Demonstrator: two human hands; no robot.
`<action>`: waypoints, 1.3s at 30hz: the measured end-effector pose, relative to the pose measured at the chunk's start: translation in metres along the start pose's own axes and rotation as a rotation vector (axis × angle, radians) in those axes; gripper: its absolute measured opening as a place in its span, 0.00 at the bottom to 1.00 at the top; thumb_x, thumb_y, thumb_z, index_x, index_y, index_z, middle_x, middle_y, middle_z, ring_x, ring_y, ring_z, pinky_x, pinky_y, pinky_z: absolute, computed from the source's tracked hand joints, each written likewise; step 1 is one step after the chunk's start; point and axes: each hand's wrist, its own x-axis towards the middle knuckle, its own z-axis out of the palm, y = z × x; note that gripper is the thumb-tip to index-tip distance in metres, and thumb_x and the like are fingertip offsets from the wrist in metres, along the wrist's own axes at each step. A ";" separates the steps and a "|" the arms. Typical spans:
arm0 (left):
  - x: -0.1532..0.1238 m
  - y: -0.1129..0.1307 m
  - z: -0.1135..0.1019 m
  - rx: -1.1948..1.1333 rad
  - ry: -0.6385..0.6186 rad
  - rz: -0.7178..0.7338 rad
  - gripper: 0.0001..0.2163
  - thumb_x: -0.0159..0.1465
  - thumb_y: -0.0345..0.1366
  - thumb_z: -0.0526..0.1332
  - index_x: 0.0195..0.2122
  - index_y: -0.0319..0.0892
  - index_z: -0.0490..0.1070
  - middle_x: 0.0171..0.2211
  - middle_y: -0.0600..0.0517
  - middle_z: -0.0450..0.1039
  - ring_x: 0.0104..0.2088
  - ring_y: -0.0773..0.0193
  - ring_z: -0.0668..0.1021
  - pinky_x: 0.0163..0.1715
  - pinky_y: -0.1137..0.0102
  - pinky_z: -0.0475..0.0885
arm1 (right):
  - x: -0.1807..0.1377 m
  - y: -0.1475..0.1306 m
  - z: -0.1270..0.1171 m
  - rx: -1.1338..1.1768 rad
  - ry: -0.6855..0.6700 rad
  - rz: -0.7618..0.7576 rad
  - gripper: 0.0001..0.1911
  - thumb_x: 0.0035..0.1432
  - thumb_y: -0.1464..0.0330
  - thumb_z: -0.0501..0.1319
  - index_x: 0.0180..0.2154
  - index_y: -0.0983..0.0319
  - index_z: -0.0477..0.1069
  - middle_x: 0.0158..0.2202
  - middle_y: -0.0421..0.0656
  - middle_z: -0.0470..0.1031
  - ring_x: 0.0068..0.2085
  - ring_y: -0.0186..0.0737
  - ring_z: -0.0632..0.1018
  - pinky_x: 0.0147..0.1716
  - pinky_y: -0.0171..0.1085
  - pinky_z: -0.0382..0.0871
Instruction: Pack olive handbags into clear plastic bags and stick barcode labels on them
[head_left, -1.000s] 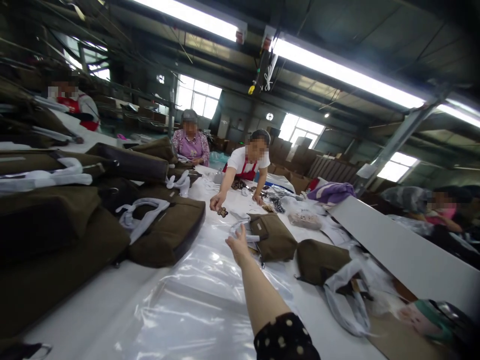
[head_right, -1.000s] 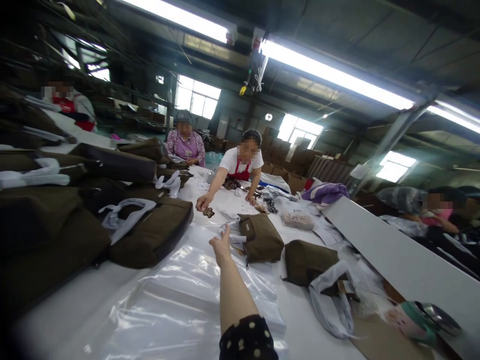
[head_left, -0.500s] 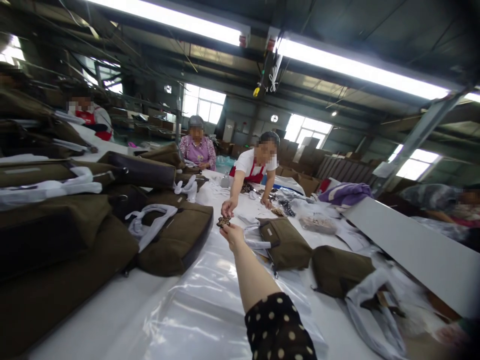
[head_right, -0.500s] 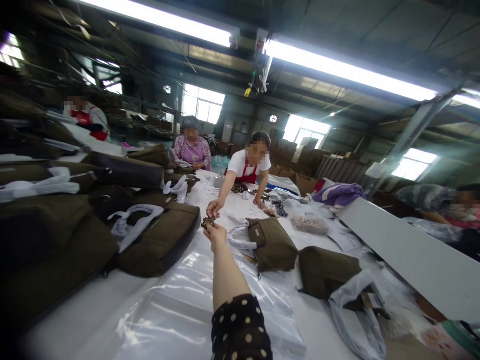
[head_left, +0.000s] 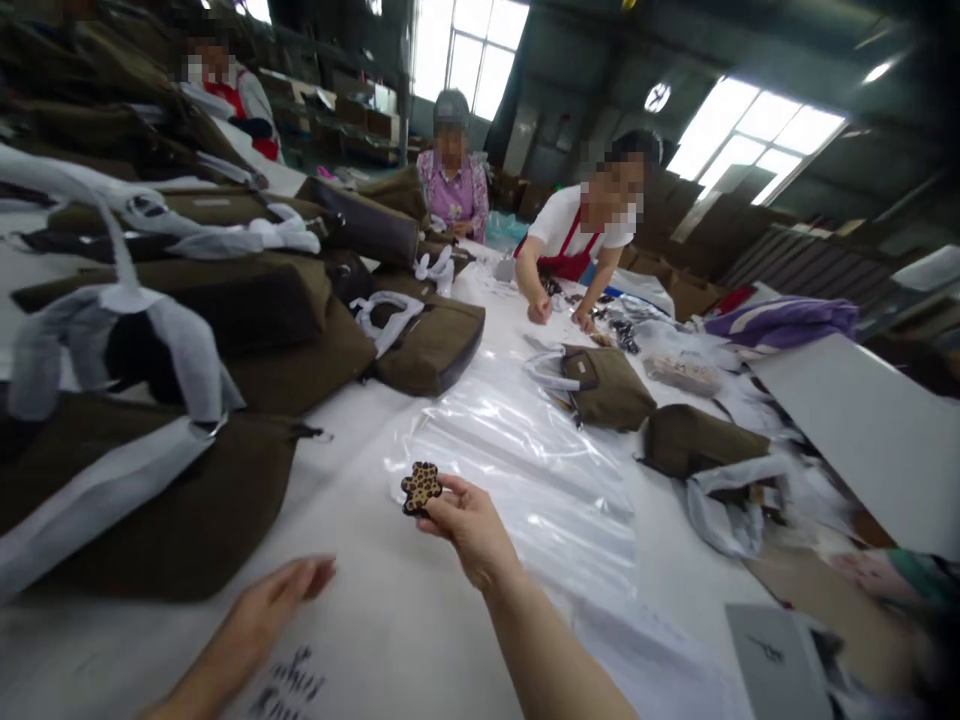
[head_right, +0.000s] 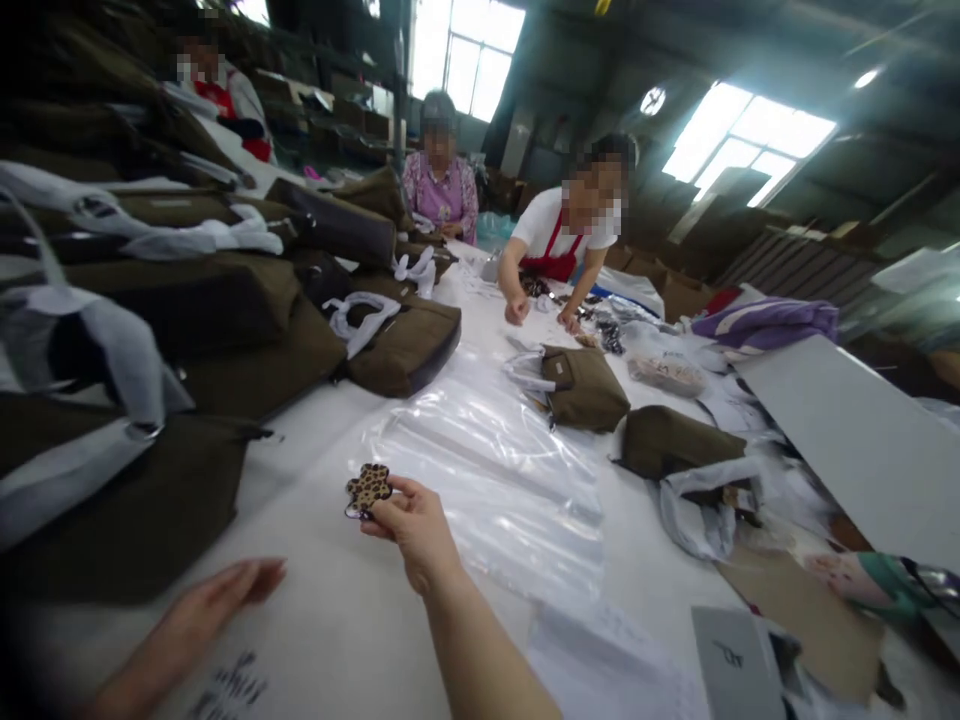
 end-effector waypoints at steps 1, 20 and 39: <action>-0.009 -0.001 0.004 -0.052 -0.057 -0.054 0.23 0.59 0.54 0.55 0.42 0.39 0.72 0.42 0.43 0.74 0.43 0.53 0.76 0.44 0.59 0.72 | -0.021 0.012 0.006 -0.002 -0.012 0.013 0.26 0.37 0.70 0.70 0.42 0.66 0.70 0.28 0.41 0.76 0.32 0.37 0.78 0.33 0.36 0.74; -0.085 0.019 0.013 -0.054 -0.149 -0.026 0.19 0.51 0.40 0.68 0.43 0.38 0.73 0.34 0.50 0.75 0.33 0.65 0.74 0.33 0.73 0.69 | -0.135 0.093 0.036 0.269 -0.293 -0.046 0.31 0.37 0.74 0.69 0.47 0.63 0.67 0.43 0.45 0.75 0.46 0.45 0.75 0.58 0.47 0.57; -0.101 0.016 0.012 0.083 -0.175 0.103 0.15 0.53 0.42 0.65 0.39 0.39 0.73 0.35 0.48 0.75 0.36 0.61 0.76 0.38 0.67 0.72 | -0.146 0.099 0.038 0.277 -0.123 0.012 0.38 0.31 0.77 0.68 0.49 0.62 0.65 0.42 0.41 0.76 0.41 0.40 0.76 0.50 0.41 0.66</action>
